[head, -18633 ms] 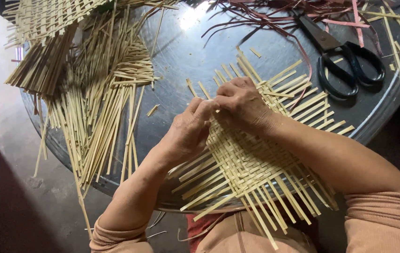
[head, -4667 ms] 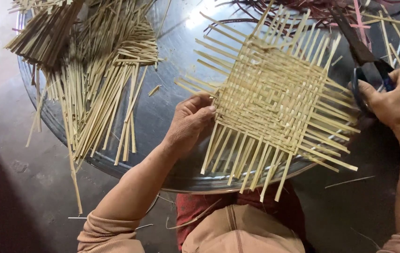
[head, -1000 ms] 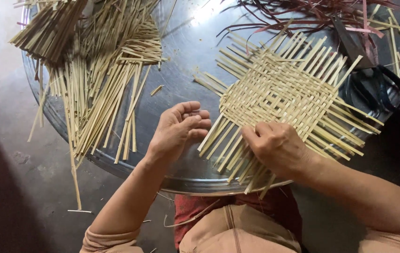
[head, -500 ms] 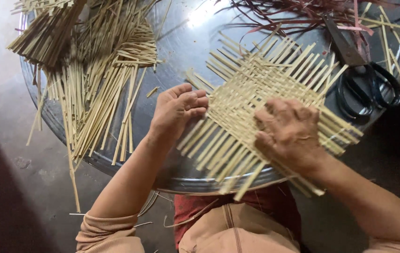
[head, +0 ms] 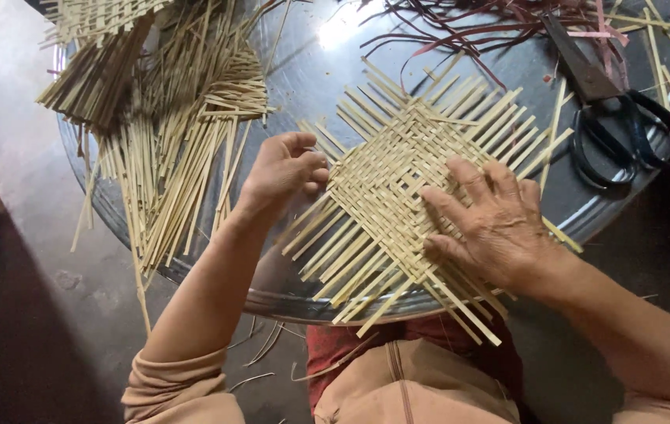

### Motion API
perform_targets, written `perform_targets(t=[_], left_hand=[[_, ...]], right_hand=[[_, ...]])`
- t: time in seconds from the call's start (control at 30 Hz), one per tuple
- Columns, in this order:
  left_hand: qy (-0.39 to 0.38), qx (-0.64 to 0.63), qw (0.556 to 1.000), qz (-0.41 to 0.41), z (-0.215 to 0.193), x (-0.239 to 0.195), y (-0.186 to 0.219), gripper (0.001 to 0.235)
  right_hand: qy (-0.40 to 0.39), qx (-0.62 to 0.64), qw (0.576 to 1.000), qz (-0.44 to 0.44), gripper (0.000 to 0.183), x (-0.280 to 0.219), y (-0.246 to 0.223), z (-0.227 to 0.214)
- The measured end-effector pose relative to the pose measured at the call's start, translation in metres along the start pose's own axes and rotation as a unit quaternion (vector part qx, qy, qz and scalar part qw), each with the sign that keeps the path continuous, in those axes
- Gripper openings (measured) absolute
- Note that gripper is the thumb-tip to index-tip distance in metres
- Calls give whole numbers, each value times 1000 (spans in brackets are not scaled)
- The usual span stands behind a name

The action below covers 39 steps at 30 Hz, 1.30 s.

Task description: The person weaves thin bamboo strips into a square mat, interlacing them by hand and trimming excess lengths with scissors. The person continues to add and secure strips, gradually expanding the woven area on a metal tray.

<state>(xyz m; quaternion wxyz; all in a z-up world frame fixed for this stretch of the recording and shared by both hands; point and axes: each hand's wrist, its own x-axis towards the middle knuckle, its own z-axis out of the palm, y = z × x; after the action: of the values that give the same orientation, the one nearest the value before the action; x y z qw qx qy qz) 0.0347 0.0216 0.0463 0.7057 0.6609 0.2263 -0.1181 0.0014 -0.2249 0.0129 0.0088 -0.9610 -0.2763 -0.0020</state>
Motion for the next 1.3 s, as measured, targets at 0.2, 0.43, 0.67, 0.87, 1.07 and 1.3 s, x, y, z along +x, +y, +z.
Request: perform_targets(t=[0.2, 0.43, 0.67, 0.87, 1.07, 1.3], left_hand=[[0, 83, 996, 28, -7, 2, -6, 35], [47, 287, 952, 93, -21, -8, -13, 34], [68, 227, 971, 27, -20, -26, -3, 38], [49, 116, 988, 93, -21, -32, -20, 11], [87, 158, 953, 244, -17, -29, -50, 11], [109, 317, 846, 414, -10, -18, -64, 5]], right_hand=[[46, 31, 998, 19, 57, 1, -23, 5], [193, -36, 980, -16, 50, -4, -53, 2], [214, 103, 970, -57, 34, -24, -63, 0], [214, 129, 962, -106, 34, -47, -63, 1], [195, 181, 957, -114, 32, -67, -62, 0], [197, 184, 959, -89, 29, -75, -69, -1]])
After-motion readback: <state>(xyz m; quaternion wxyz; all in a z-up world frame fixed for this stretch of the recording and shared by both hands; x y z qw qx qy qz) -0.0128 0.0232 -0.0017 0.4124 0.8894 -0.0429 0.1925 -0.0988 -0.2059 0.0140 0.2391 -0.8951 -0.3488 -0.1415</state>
